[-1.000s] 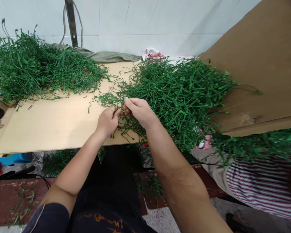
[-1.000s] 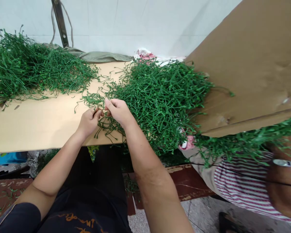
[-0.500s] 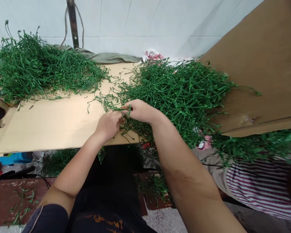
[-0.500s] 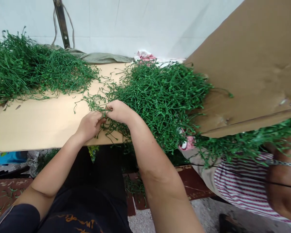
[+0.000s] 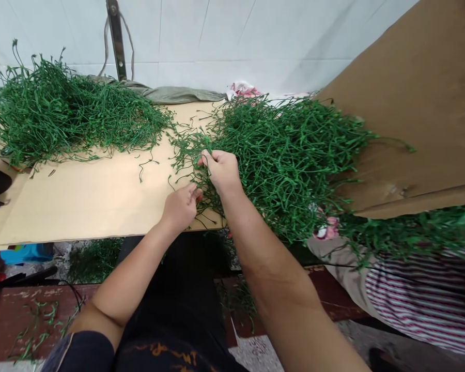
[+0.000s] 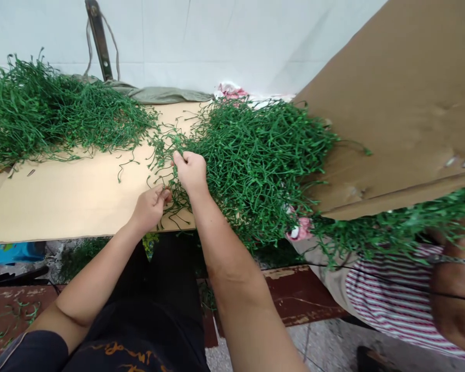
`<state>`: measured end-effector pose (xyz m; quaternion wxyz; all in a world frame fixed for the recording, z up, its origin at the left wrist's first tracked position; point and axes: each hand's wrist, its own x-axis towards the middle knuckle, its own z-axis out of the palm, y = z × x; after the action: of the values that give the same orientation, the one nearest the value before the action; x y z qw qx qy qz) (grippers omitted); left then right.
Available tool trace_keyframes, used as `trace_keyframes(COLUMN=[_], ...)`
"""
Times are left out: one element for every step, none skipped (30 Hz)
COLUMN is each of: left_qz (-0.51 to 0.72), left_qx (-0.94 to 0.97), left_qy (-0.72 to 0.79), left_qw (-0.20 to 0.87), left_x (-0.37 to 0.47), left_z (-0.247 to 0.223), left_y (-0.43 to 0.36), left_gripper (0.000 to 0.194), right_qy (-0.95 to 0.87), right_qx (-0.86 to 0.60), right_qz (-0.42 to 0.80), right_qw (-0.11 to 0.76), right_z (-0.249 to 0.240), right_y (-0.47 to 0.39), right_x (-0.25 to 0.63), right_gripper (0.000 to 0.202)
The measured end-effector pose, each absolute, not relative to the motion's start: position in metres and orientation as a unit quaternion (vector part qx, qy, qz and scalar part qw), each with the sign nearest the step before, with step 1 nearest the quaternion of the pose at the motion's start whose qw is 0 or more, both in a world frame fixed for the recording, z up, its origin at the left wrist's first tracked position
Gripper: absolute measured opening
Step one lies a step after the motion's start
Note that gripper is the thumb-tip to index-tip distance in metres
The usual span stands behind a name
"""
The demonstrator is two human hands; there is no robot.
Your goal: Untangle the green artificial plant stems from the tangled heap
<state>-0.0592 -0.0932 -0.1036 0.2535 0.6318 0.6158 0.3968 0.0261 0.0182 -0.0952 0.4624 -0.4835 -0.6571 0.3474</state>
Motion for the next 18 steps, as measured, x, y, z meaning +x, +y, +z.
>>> trace_keyframes(left_qz=[0.401,0.397,0.382,0.362,0.337,0.330,0.348,0.387,0.442,0.498,0.545,0.579,0.600,0.610,0.610,0.603,0.594,0.584], left_qx=[0.633,0.646,0.672,0.701,0.727,0.732,0.712,0.668,0.605,0.532,0.464,0.409,0.367,0.339,0.322,0.314,0.313,0.317], left_qy=[0.605,0.585,0.555,0.518,0.484,0.467,0.468,0.482,0.501,0.514,0.517,0.512,0.503,0.496,0.494,0.498,0.505,0.512], left_qw=[0.269,0.288,0.308,0.330,0.350,0.370,0.391,0.414,0.434,0.452,0.469,0.485,0.502,0.516,0.529,0.538,0.543,0.545], left_x=[-0.056,-0.052,-0.048,-0.044,-0.041,-0.039,-0.038,-0.040,-0.042,-0.046,-0.050,-0.053,-0.056,-0.057,-0.058,-0.057,-0.056,-0.054], left_z=[-0.102,-0.101,-0.100,-0.099,-0.099,-0.099,-0.098,-0.098,-0.097,-0.096,-0.094,-0.092,-0.090,-0.088,-0.086,-0.085,-0.085,-0.085], left_y=[-0.098,-0.106,-0.114,-0.122,-0.128,-0.133,-0.134,-0.132,-0.128,-0.121,-0.114,-0.106,-0.100,-0.095,-0.091,-0.089,-0.087,-0.086], left_gripper=[0.023,0.021,0.017,0.015,0.014,0.013,0.014,0.017,0.020,0.022,0.023,0.023,0.023,0.023,0.023,0.023,0.024,0.024], right_qy=[-0.644,-0.620,-0.585,-0.545,-0.508,-0.491,-0.493,-0.508,-0.531,-0.552,-0.569,-0.579,-0.583,-0.583,-0.583,-0.586,-0.592,-0.603], right_qx=[-0.487,-0.499,-0.517,-0.536,-0.551,-0.555,-0.546,-0.530,-0.510,-0.490,-0.474,-0.463,-0.457,-0.455,-0.452,-0.448,-0.441,-0.433], right_qz=[0.344,0.341,0.343,0.349,0.363,0.383,0.402,0.417,0.426,0.431,0.435,0.439,0.443,0.450,0.457,0.463,0.468,0.469], right_qw=[0.479,0.500,0.523,0.542,0.553,0.552,0.545,0.536,0.526,0.519,0.513,0.508,0.504,0.501,0.496,0.492,0.486,0.478], right_z=[-0.094,-0.092,-0.090,-0.088,-0.085,-0.083,-0.080,-0.077,-0.074,-0.071,-0.068,-0.065,-0.064,-0.063,-0.063,-0.063,-0.065,-0.066], right_y=[0.021,0.026,0.030,0.034,0.037,0.039,0.038,0.035,0.031,0.026,0.020,0.016,0.011,0.008,0.006,0.005,0.003,0.002], right_x=[0.027,0.029,0.033,0.038,0.043,0.048,0.052,0.055,0.056,0.057,0.056,0.054,0.052,0.050,0.048,0.047,0.045,0.043], right_gripper=[0.033,0.035,0.037,0.039,0.041,0.042,0.043,0.043,0.044,0.044,0.044,0.044,0.044,0.044,0.045,0.045,0.045,0.045])
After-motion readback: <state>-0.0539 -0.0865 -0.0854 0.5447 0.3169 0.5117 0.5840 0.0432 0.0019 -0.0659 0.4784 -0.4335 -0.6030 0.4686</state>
